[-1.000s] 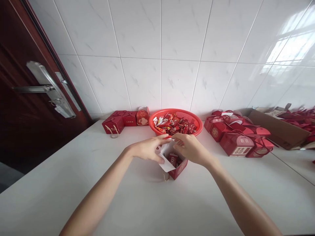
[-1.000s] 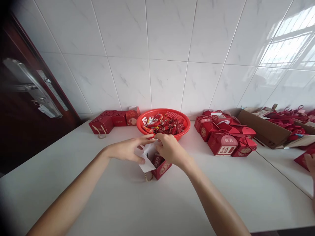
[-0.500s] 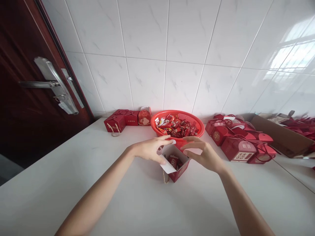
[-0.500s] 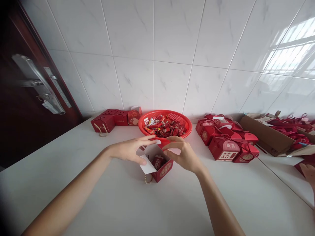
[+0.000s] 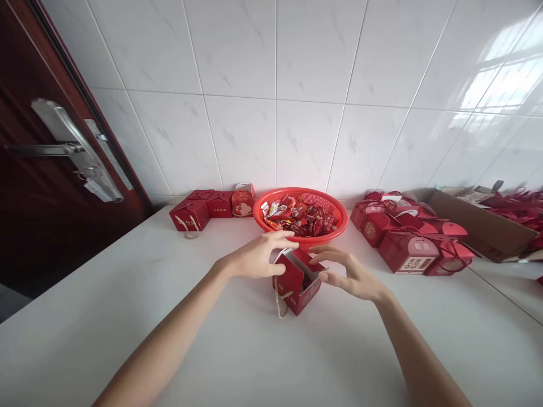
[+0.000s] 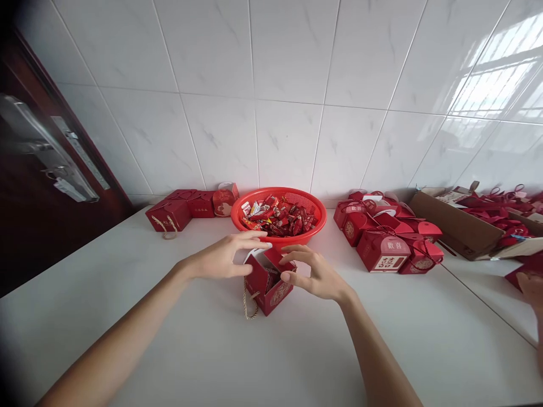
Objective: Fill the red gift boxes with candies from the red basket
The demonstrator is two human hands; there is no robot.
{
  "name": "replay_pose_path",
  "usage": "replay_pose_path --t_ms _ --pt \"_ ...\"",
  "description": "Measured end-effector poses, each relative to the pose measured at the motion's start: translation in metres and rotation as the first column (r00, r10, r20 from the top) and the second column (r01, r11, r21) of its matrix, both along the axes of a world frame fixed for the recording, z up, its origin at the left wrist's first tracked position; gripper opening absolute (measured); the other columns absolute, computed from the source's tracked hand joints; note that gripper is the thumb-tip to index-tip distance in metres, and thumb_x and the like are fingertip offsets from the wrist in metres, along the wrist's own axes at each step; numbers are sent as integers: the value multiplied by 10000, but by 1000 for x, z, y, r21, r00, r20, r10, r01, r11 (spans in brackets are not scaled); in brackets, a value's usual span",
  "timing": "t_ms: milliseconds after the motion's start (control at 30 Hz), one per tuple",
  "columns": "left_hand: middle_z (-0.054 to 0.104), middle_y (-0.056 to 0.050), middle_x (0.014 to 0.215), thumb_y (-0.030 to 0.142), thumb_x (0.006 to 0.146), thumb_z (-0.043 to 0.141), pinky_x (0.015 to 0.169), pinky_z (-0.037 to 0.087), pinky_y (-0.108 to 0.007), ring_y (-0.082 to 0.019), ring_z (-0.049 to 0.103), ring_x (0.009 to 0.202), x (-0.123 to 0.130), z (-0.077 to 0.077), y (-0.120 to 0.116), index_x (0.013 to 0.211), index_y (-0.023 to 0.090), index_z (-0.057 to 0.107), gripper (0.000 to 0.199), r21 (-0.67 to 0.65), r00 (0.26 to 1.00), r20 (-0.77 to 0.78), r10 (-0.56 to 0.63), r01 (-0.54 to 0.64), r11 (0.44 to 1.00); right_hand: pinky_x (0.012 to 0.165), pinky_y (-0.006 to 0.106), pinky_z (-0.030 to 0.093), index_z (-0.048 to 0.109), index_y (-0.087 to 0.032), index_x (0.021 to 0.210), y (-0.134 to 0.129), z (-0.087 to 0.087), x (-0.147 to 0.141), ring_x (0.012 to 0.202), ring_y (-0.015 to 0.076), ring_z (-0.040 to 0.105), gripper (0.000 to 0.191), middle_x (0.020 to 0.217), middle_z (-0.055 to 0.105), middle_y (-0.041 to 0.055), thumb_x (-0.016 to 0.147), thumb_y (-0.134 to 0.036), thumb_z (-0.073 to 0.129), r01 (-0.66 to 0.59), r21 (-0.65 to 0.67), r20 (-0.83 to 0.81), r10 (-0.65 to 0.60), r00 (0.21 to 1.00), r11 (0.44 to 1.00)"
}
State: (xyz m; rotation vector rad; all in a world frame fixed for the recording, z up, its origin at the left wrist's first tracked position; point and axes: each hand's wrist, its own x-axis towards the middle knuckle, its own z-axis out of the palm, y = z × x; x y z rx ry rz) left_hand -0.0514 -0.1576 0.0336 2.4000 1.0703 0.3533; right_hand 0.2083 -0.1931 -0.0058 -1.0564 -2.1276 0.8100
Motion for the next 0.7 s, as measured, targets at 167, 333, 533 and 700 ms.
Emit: replay_pose_path --t_ms 167,333,533,700 --pt "447 -61 1513 120 784 577 1105 418 -395 -298 448 1368 14 -16 -2 1365 262 567 598 112 1000 25 -4 1 994 1043 459 424 744 -243 1019 1 -4 -2 1246 314 556 333 1349 615 100 893 -523 613 -17 -33 7 17 1000 999" --pt "470 -86 1431 96 768 571 1042 475 -375 -271 537 1255 21 -23 -4 1370 247 501 625 178 996 83 20 -35 983 976 426 475 715 -233 1067 6 -9 1 1096 274 626 347 1188 695 84 879 -514 637 -17 -45 -77 13 997 999" --pt "660 -46 1055 197 786 606 910 516 -368 -230 634 981 24 -21 -4 1001 220 659 223 200 984 172 49 -83 976 891 392 517 670 -202 1053 16 -23 -3 992 237 649 377 1086 703 80 863 -526 646 17 -137 -237 -49 970 990" --pt "728 -35 1005 272 839 604 894 499 -352 -229 640 977 23 -17 -6 922 223 719 150 138 990 140 -25 6 990 840 388 529 580 -187 1080 21 -41 -19 928 216 657 464 1101 666 96 791 -522 719 160 -136 -328 -197 924 978"
